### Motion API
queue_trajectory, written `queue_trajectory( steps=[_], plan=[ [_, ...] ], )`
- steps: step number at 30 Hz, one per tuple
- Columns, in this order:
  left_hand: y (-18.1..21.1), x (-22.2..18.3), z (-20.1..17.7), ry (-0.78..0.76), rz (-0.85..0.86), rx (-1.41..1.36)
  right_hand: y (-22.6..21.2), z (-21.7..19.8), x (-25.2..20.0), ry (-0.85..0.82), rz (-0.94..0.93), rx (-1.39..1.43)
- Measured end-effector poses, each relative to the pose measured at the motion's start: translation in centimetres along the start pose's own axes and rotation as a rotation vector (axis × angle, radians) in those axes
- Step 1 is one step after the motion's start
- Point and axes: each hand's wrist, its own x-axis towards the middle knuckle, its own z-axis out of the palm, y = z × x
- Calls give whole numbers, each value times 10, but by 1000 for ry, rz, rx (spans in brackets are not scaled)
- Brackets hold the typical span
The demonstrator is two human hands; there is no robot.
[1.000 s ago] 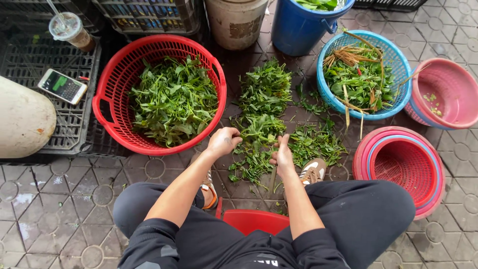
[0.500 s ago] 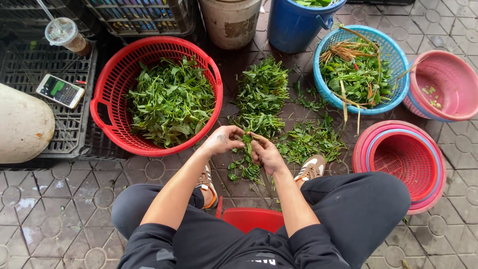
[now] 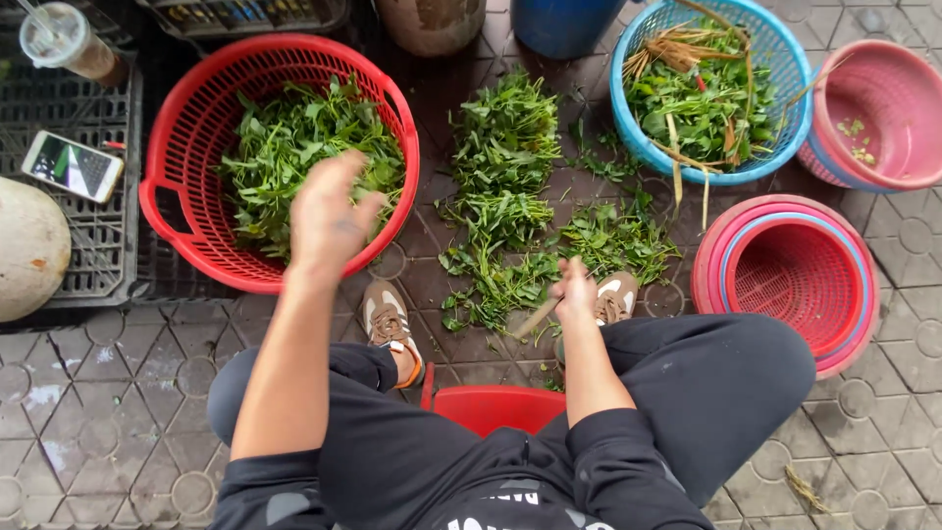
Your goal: Sorting and cleaning leafy green vegetables into different baskets
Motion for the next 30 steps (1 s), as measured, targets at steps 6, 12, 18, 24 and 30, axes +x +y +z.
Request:
queue_trajectory(
  steps=[6,12,18,24,30],
  plan=[
    [-10,-16,-60,230,133,93,129,-15,28,-181,-127,-1159],
    [7,-23,-38,-51,240,63,139,18,-2,-427,-222,-1721],
    [12,-2,-27,-135,241,142,60,44,-31,-174,-568,-1315],
    [22,16,15,-78,290,122,-42,58,-81,-278,-631,-895],
    [16,20,92,-175,356,196,-102,69,-130,-487,-730,-710]
  ],
)
